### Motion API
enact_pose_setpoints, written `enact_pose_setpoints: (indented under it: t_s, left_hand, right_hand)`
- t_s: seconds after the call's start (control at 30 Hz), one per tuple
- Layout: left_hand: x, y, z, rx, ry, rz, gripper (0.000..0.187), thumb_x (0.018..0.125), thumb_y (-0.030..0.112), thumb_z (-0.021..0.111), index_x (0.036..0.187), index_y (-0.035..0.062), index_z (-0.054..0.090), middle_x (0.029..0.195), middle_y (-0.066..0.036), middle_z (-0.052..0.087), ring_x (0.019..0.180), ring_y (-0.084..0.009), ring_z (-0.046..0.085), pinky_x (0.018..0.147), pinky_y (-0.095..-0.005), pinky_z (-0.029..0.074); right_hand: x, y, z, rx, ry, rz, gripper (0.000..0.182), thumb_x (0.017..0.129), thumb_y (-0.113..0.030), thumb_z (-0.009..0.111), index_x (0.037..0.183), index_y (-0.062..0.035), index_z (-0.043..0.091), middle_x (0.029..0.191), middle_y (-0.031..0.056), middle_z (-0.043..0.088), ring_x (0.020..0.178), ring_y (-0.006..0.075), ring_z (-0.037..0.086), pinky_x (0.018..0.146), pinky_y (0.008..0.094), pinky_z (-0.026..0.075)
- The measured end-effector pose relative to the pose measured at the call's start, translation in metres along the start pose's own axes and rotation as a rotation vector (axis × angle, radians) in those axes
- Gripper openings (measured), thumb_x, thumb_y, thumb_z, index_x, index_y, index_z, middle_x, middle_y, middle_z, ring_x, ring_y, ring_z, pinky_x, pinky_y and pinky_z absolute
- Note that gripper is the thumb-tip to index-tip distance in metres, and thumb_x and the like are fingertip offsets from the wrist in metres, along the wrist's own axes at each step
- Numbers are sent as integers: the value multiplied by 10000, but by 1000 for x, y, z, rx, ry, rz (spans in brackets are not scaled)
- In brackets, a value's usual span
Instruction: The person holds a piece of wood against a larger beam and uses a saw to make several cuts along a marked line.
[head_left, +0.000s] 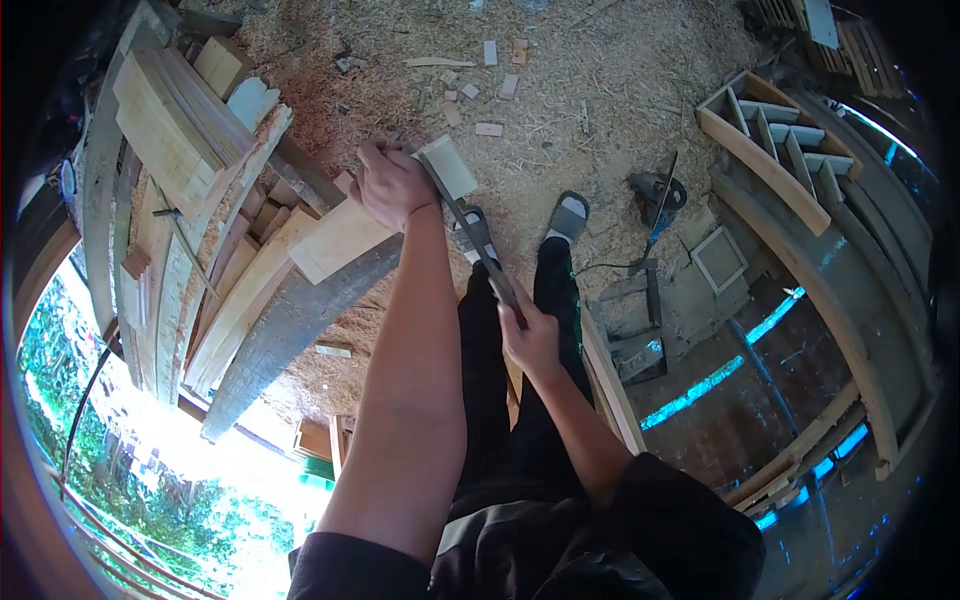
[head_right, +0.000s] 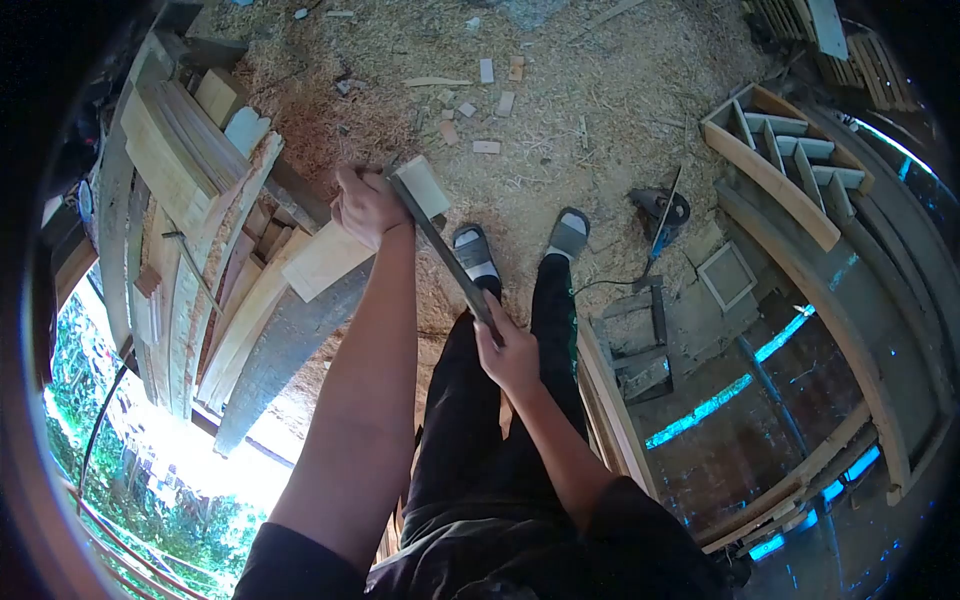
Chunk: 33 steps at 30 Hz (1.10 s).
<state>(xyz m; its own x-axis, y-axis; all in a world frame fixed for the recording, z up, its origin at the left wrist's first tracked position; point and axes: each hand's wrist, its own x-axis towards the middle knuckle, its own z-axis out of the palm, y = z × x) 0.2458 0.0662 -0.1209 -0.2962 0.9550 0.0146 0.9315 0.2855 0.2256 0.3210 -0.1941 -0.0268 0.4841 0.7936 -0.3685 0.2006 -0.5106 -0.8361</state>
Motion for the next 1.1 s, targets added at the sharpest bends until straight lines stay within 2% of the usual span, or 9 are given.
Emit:
enact_pose_setpoints:
  t_s: [0.03, 0.13, 0.23, 0.47, 0.6, 0.67, 0.77, 0.87, 1.1]
  left_hand:
    - [1, 0, 1, -18, 2, -5, 152, 965, 201, 544, 1042, 136, 658, 865, -76, 782, 880, -311, 723, 993, -476, 461]
    - [-2, -2, -1, -41, 4, 0, 149, 963, 201, 547, 1036, 141, 661, 870, -79, 781, 884, -314, 720, 998, -480, 458]
    - [-2, 3, -4, -45, 9, -23, 147, 959, 207, 542, 1013, 138, 659, 874, -81, 784, 905, -315, 725, 1011, -469, 448]
    - [0, 3, -4, -48, -14, -25, 148, 959, 222, 539, 986, 141, 660, 901, -79, 790, 925, -313, 730, 1011, -461, 441]
    - [0, 1, 0, -34, -8, -23, 126, 942, 217, 580, 1006, 146, 662, 864, -85, 771, 900, -319, 715, 1028, -479, 442]
    - [-1, -1, 1, -14, -25, -17, 129, 946, 222, 580, 1006, 153, 671, 864, -87, 770, 898, -315, 714, 1037, -478, 441]
    - [0, 2, -3, -10, -42, -26, 150, 961, 221, 540, 1001, 138, 658, 901, -74, 793, 917, -305, 732, 1007, -457, 448]
    - [-1, 1, -3, -18, -11, -3, 148, 964, 223, 537, 996, 136, 653, 901, -72, 792, 910, -303, 732, 1009, -462, 447]
    - [-2, 0, -1, -12, -18, -8, 125, 947, 209, 577, 1006, 162, 676, 853, -79, 767, 902, -302, 707, 1039, -472, 435]
  right_hand:
    - [2, 1, 0, 3, -3, -4, 495, 1009, -235, 710, 1479, -95, 641, 796, 208, 737, 658, 318, 758, 584, 414, 555]
    - [32, -30, -2, -121, -188, 229, 477, 1010, -217, 715, 1455, -59, 651, 902, 199, 781, 713, 291, 775, 680, 351, 589]
    - [75, -36, 32, 33, -86, 60, 480, 1014, -217, 711, 1463, -60, 643, 898, 209, 775, 717, 291, 767, 691, 349, 584]
    - [-4, -15, -8, -54, -87, 168, 505, 1024, -234, 698, 1499, -80, 616, 838, 215, 756, 701, 308, 781, 644, 367, 576]
    - [56, -42, 23, -88, -76, 134, 510, 1020, -236, 698, 1503, -92, 616, 809, 222, 738, 669, 296, 777, 616, 387, 569]
    - [80, -55, 30, -64, -184, 250, 515, 1012, -229, 702, 1502, -95, 619, 822, 228, 735, 697, 316, 781, 622, 393, 571]
    - [30, -30, 11, -116, -67, 85, 513, 1010, -234, 705, 1495, -91, 624, 809, 213, 734, 693, 294, 782, 619, 390, 569]
    - [-9, 0, -8, -16, -56, 121, 508, 1012, -245, 703, 1496, -109, 628, 789, 208, 724, 682, 311, 773, 616, 400, 564]
    - [75, -42, 33, -40, -128, 168, 515, 1012, -246, 703, 1506, -122, 627, 900, 204, 777, 736, 321, 788, 644, 374, 586]
